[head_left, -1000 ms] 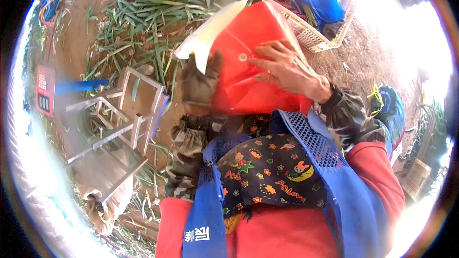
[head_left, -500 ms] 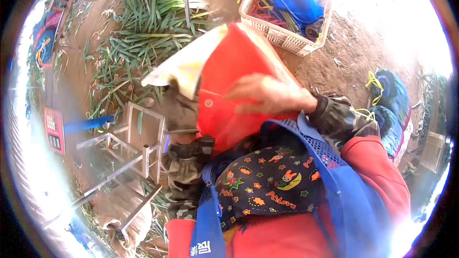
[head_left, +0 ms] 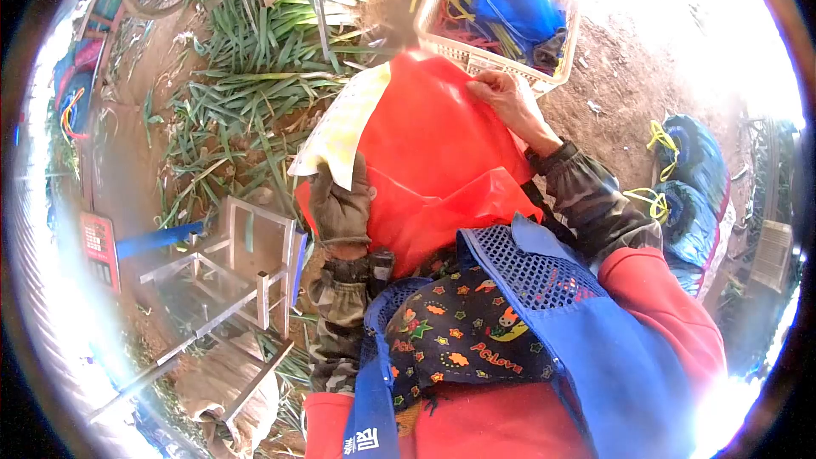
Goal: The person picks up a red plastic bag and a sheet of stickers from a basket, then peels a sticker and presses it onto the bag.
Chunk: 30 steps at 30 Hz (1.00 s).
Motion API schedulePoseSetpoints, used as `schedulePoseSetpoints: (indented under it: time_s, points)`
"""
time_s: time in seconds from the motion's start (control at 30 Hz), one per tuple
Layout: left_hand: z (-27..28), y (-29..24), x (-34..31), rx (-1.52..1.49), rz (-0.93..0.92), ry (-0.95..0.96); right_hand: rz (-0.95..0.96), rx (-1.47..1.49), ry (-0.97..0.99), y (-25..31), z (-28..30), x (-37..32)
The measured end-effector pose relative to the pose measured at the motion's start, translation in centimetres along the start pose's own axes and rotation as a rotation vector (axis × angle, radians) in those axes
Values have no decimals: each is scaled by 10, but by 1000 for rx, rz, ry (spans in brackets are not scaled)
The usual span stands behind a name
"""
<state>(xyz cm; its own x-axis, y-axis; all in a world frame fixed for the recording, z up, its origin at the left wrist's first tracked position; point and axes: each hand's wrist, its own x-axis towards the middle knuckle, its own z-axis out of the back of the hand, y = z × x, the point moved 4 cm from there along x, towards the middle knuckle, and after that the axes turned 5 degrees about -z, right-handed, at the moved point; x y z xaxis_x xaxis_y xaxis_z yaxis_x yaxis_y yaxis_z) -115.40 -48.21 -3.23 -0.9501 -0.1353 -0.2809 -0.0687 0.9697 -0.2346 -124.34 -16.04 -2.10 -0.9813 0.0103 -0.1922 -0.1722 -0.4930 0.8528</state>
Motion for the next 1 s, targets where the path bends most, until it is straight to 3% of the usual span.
schedulePoseSetpoints:
  time_s: [0.17, 0.2, 0.23, 0.4, 0.5, 0.63, 0.67, 0.77, 0.8, 0.87, 1.0]
  points:
    - [-2, -2, -7, -16, -19, -35, 242, -303, -203, 49, 22, -22]
    - [-1, -2, -7, -25, -30, -63, 434, -423, -304, 60, 27, -28]
    - [1, -2, -8, -35, -41, -90, 494, -457, -327, 68, 29, -32]
    - [-9, 1, -11, -9, 45, 96, 727, -494, -383, 88, 31, -53]
    - [3, -4, -8, -9, 61, 84, 691, -518, -309, 88, 30, -59]
    - [-6, 2, -6, -70, -10, 11, 214, -460, -202, 67, 40, -35]
    - [-13, 5, -6, 33, -73, -94, 240, -496, -248, 61, 42, -26]
    - [-8, 9, -3, 146, -99, -51, 356, -509, -269, 82, 41, -17]
    - [-5, 8, -4, 191, -103, -44, 432, -451, -204, 98, 35, -19]
    - [-12, 9, -3, 176, -38, 171, 584, -349, -104, 134, 18, -27]
    - [-43, 21, -17, 422, -40, 61, 831, -421, 77, 163, -32, -34]
